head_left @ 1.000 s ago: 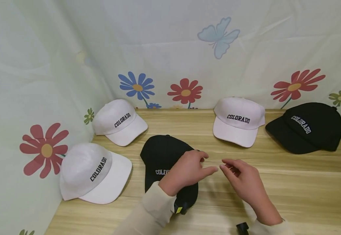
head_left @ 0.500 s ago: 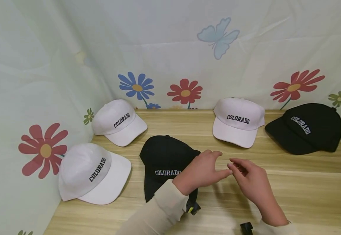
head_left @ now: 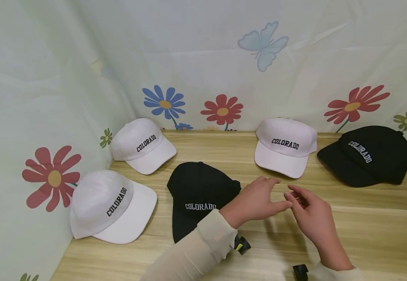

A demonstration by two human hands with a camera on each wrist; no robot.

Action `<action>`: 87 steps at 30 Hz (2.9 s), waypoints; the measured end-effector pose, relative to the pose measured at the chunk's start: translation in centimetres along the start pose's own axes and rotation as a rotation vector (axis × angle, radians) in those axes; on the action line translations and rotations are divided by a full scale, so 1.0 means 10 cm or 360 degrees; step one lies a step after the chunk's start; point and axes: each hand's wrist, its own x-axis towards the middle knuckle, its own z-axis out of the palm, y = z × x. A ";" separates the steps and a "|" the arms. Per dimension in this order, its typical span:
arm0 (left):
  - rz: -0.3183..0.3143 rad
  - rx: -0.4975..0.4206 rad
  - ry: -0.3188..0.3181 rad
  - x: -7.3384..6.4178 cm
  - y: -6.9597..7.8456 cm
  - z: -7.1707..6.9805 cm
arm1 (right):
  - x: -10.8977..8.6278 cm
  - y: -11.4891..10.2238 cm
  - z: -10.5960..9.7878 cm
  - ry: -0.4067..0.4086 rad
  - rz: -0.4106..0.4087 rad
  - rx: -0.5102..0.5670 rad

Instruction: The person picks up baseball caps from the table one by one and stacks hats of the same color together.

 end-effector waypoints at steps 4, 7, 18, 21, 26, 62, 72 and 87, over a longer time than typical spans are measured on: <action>-0.0030 -0.0017 0.0020 0.06 0.03 0.04 | 0.03 0.07 -0.04 0.0037 0.0050 0.0005; -0.0010 -0.0034 0.0043 0.11 0.05 0.04 | 0.05 0.12 -0.09 0.0047 0.0096 -0.0018; 0.0002 -0.0033 0.0050 0.26 0.15 0.01 | 0.09 0.27 -0.23 0.0102 0.0204 -0.0061; -0.0012 0.0008 0.0054 0.30 0.17 0.02 | 0.11 0.29 -0.24 0.0120 0.0200 -0.0072; 0.0000 0.0064 0.0057 0.39 0.18 0.06 | 0.15 0.33 -0.26 0.0104 0.0249 -0.0078; 0.0090 0.0171 -0.0170 1.02 0.20 0.24 | 0.26 0.92 -0.42 0.0104 0.0636 -0.0100; 0.0082 0.0167 -0.0202 1.18 0.21 0.28 | 0.37 1.01 -0.53 0.0040 0.0818 -0.0096; 0.0024 0.0199 -0.0235 1.36 0.19 0.35 | 0.54 1.20 -0.62 0.0036 0.1113 -0.0074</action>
